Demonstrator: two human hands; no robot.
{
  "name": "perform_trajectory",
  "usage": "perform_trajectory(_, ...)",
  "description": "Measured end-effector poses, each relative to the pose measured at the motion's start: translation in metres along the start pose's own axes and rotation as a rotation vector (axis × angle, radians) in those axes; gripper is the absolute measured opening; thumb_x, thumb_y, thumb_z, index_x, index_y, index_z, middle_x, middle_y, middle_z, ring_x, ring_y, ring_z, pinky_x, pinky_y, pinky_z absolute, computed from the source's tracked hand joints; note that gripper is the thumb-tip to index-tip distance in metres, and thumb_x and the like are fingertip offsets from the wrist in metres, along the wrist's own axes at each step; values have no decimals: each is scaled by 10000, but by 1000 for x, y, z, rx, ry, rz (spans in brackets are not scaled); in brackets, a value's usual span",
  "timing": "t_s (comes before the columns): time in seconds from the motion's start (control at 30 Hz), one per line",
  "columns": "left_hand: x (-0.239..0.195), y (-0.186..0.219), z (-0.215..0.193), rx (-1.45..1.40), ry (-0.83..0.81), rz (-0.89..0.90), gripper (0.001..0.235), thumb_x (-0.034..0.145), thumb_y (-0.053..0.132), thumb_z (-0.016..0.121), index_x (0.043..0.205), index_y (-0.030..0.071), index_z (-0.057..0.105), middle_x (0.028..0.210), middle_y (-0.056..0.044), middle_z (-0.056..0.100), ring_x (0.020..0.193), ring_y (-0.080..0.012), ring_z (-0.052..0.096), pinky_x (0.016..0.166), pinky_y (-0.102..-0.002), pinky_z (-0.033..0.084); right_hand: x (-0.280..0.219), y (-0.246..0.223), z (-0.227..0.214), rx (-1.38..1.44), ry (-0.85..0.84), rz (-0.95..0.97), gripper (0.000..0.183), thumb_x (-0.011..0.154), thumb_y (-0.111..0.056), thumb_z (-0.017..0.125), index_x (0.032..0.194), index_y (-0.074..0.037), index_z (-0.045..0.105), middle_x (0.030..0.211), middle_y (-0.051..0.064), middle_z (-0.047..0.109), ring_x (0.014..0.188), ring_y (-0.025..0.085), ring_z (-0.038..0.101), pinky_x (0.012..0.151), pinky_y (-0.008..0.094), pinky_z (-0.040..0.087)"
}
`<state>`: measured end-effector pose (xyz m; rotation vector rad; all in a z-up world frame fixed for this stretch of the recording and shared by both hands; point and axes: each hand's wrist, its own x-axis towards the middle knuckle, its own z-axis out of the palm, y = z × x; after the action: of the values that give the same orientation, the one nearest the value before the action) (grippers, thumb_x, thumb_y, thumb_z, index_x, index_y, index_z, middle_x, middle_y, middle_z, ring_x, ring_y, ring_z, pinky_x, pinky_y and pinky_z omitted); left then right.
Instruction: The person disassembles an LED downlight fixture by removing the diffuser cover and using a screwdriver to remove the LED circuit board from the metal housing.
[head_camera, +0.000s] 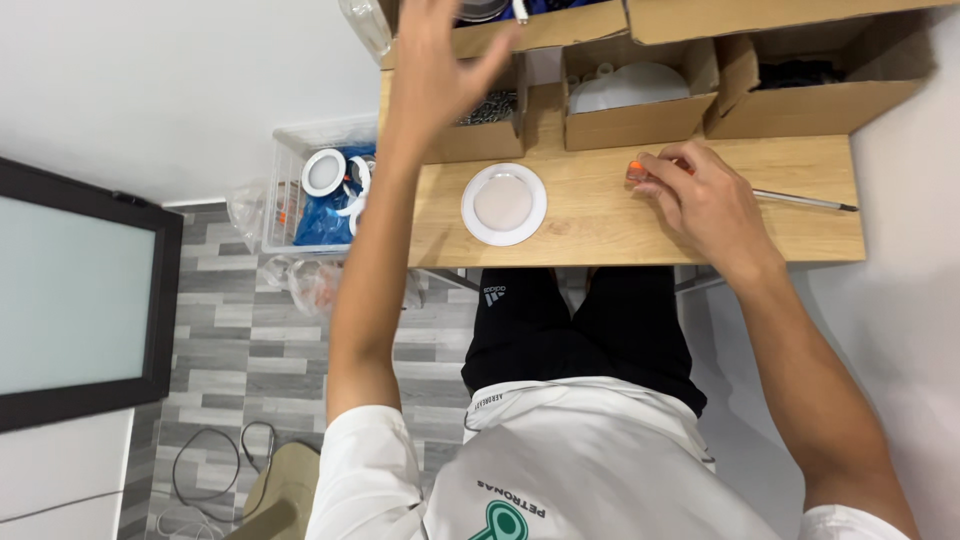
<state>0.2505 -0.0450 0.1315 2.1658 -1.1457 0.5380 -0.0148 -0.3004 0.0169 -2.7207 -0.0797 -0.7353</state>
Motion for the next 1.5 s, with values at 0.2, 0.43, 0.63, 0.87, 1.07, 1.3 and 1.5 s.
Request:
perform_trajectory(0.2, -116, 32, 11, -228, 3, 161, 414, 1043, 263, 834, 1351, 34, 680, 1391, -155, 675, 1324, -301, 635, 1205, -489, 536, 2, 10, 21, 9, 21, -133, 184, 1131, -97, 801, 1314, -91, 818, 1189, 96, 701, 991, 312, 694, 884, 455, 617)
perform_trajectory(0.43, -178, 30, 47, -64, -153, -112, 772, 914, 477, 900, 1536, 136, 597, 1537, -200, 562, 1427, -427, 549, 1083, -546, 513, 0, 16, 40, -72, -13, -190, 267, 1123, -324, 781, 1347, -187, 830, 1173, 38, 709, 1133, 277, 722, 1006, 395, 575)
perform_trajectory(0.63, -185, 28, 55, -166, -136, -170, 672, 952, 404, 880, 1491, 98, 623, 1448, -186, 644, 1373, -407, 590, 1085, -534, 510, 1, 11, 37, -45, 10, -177, 411, 1097, -326, 821, 1455, -127, 780, 1248, 86, 700, 1205, 313, 704, 1082, 439, 537)
perform_trajectory(0.87, -197, 62, 63, -972, 87, -477, 584, 1115, 339, 684, 1624, 121, 499, 1575, -125, 616, 1468, -279, 563, 1184, -434, 478, 6, -29, 25, 211, 76, -166, 532, 1058, -225, 819, 1505, 24, 674, 1442, 206, 642, 1407, 411, 616, 1206, 515, 470)
perform_trajectory(1.07, -241, 75, 121, -1945, 280, -1047, 566, 1141, 536, 518, 1513, 119, 606, 1488, -98, 672, 1349, -282, 666, 1073, -498, 576, 8, -110, 29, 405, 111, -242, 659, 962, -353, 874, 1488, -12, 669, 1538, 221, 611, 1460, 438, 582, 1239, 549, 447)
perform_trajectory(1.3, -257, 81, 136, -1962, 158, -1087, 523, 1140, 531, 528, 1436, 117, 653, 1381, -134, 706, 1268, -290, 698, 1091, -515, 583, -6, -121, 48, 261, 110, -328, 674, 992, -435, 810, 1509, -25, 665, 1553, 203, 644, 1461, 400, 607, 1257, 580, 395)
perform_trajectory(1.5, -233, 99, 121, -1993, 51, -751, 563, 1178, 270, 453, 1678, 13, 431, 1618, -280, 550, 1423, -404, 616, 1181, -671, 486, -21, -110, 19, 382, 289, -189, 276, 1018, -53, 779, 1288, -8, 815, 1385, 216, 740, 1287, 443, 719, 1131, 571, 558)
